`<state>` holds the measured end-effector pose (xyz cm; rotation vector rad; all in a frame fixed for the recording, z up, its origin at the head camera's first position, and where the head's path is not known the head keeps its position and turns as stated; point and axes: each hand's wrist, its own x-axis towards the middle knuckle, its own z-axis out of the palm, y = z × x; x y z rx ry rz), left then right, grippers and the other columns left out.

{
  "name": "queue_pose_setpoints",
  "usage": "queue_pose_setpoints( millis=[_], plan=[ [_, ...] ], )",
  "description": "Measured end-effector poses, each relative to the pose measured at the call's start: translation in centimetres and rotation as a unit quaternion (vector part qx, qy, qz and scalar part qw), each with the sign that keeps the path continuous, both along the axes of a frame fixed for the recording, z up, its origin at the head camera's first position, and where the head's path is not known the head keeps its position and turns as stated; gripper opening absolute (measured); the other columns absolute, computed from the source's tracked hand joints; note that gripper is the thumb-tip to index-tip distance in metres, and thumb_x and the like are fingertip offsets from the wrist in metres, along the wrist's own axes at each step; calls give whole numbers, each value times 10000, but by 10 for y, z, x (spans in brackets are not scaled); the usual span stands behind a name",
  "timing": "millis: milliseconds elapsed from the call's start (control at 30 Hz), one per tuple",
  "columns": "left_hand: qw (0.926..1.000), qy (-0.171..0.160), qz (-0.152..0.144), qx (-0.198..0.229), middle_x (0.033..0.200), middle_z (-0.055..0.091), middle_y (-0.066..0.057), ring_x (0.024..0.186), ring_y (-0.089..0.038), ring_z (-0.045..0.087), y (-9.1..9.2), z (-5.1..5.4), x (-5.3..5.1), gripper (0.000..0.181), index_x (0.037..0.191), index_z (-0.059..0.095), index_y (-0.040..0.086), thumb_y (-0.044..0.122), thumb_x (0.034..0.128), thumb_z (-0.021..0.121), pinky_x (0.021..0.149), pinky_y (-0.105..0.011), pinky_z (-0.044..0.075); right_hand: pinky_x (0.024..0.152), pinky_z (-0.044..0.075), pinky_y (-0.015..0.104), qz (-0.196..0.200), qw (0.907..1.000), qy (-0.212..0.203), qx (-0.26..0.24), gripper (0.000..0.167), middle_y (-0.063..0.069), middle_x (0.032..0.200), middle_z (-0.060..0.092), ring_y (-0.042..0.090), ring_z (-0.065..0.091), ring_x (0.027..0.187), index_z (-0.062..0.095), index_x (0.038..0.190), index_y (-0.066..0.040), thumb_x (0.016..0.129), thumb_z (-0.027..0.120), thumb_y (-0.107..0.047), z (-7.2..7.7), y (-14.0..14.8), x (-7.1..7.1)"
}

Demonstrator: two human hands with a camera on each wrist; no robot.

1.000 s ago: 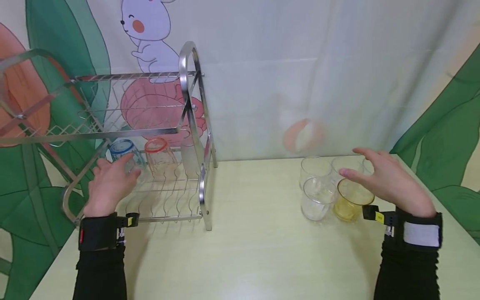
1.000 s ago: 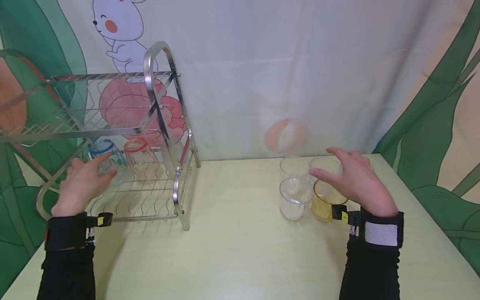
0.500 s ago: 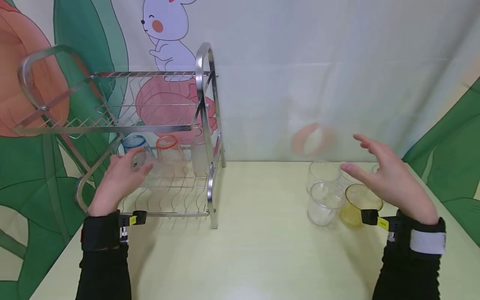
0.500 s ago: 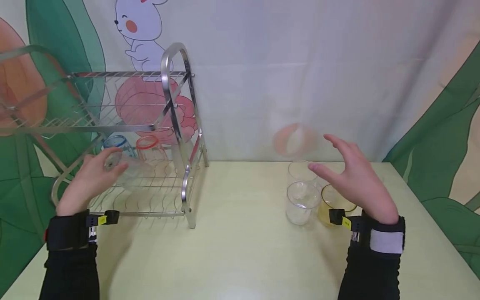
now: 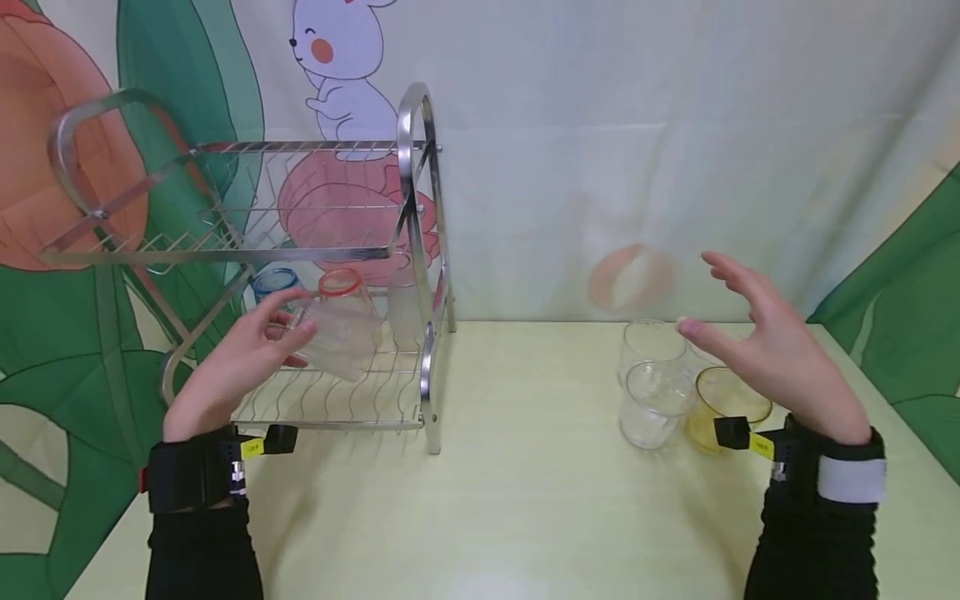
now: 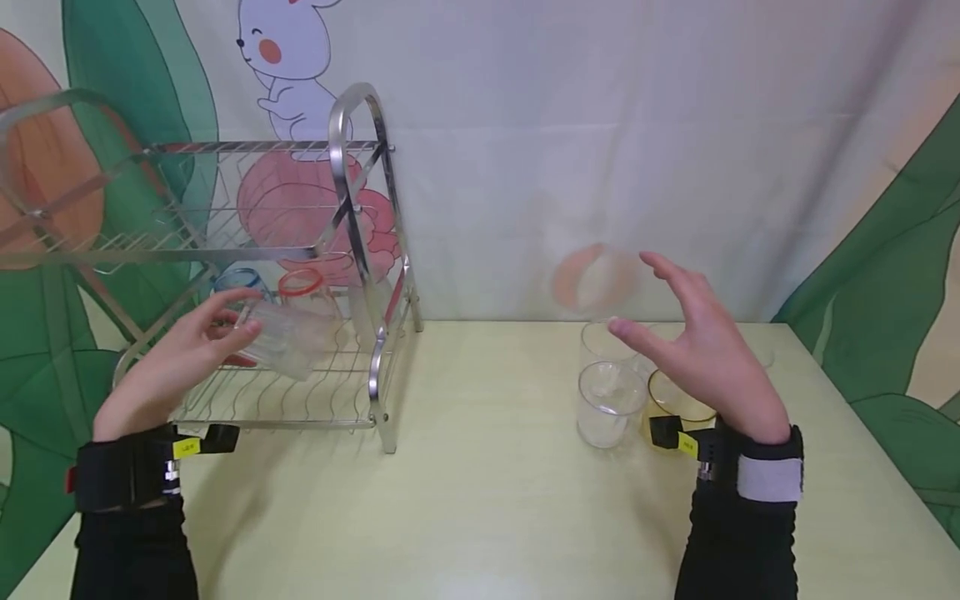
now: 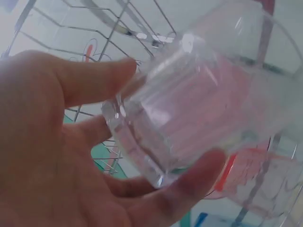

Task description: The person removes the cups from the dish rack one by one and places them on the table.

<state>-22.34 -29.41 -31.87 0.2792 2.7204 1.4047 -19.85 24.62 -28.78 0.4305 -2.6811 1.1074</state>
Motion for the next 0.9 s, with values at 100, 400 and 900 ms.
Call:
queue_pose_setpoints(
  millis=[100, 400, 900],
  plan=[
    [9983, -207, -263, 471, 1362, 367, -204, 1057, -384, 596, 0, -2, -2, 672, 1562, 172, 264, 445, 1007, 504, 1023, -648, 321, 1048, 252, 647, 71, 9997, 213, -73, 793, 11, 1567, 256, 272, 255, 1408, 241, 1546, -355, 909, 713, -336, -1, -1, -2],
    [9861, -411, -977, 1283, 1408, 317, -168, 1215, -374, 434, 10, -6, 0, 553, 1533, 197, 266, 341, 1047, 452, 1032, -493, 383, 1083, 252, 628, 831, 9921, 771, -545, 801, -60, 1537, 304, 202, 268, 1400, 300, 1522, -352, 881, 749, -179, 1, -29, 2],
    [9302, -764, -2132, 2890, 1445, 266, -188, 1167, -333, 570, 63, 4, 3, 407, 1449, 235, 189, 255, 1076, 384, 984, -434, 474, 1077, 321, 567, 1738, 9736, 1284, -735, 1013, -76, 1527, 289, 150, 259, 1391, 320, 1528, -295, 717, 875, -47, 3, -79, 14]
  ],
)
